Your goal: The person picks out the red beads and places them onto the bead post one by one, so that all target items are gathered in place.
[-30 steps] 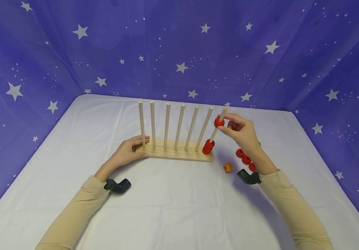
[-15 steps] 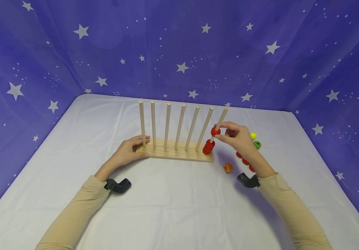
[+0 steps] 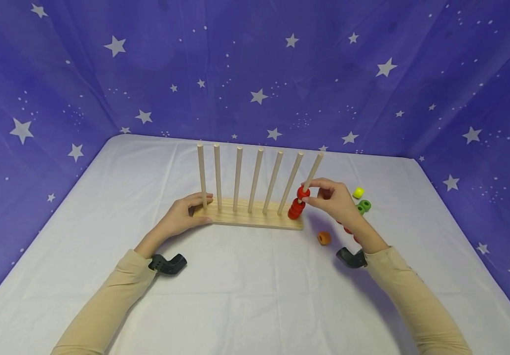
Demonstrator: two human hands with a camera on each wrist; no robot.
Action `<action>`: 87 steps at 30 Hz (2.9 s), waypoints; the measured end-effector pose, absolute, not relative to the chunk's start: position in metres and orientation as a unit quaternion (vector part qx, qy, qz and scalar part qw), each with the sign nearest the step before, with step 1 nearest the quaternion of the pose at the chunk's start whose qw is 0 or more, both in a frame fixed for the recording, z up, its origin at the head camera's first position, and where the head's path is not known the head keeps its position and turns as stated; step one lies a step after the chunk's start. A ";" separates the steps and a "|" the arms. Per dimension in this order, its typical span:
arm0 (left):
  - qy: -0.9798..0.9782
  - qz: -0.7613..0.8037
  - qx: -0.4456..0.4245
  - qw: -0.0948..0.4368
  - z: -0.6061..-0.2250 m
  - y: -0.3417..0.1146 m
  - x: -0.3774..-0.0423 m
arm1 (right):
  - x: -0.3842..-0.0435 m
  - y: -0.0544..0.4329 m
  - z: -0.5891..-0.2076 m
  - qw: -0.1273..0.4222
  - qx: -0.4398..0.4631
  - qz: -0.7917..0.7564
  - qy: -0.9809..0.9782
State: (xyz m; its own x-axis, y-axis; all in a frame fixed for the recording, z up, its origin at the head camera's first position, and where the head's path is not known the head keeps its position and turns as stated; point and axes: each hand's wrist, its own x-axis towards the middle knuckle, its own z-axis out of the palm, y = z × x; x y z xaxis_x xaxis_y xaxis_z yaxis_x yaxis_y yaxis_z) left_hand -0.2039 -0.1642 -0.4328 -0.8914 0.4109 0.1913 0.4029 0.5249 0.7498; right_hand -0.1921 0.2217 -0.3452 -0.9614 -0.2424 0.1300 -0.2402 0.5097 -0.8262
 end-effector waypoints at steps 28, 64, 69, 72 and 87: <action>0.877 0.422 0.232 0.004 -0.431 -0.164 -0.203 | -0.193 0.223 -0.351 0.029 -0.111 -0.456 0.883; 0.878 0.420 0.229 0.003 -0.431 -0.164 -0.202 | -0.185 0.278 -0.358 0.006 -0.079 -0.398 0.914; 0.880 0.420 0.223 0.006 -0.432 -0.164 -0.200 | -0.185 0.286 -0.362 0.012 -0.074 -0.389 0.918; 0.879 0.422 0.223 0.006 -0.431 -0.163 -0.201 | -0.185 0.291 -0.365 0.018 -0.065 -0.383 0.921; 0.876 0.421 0.234 0.003 -0.428 -0.163 -0.204 | -0.185 0.313 -0.371 0.071 -0.013 -0.325 0.943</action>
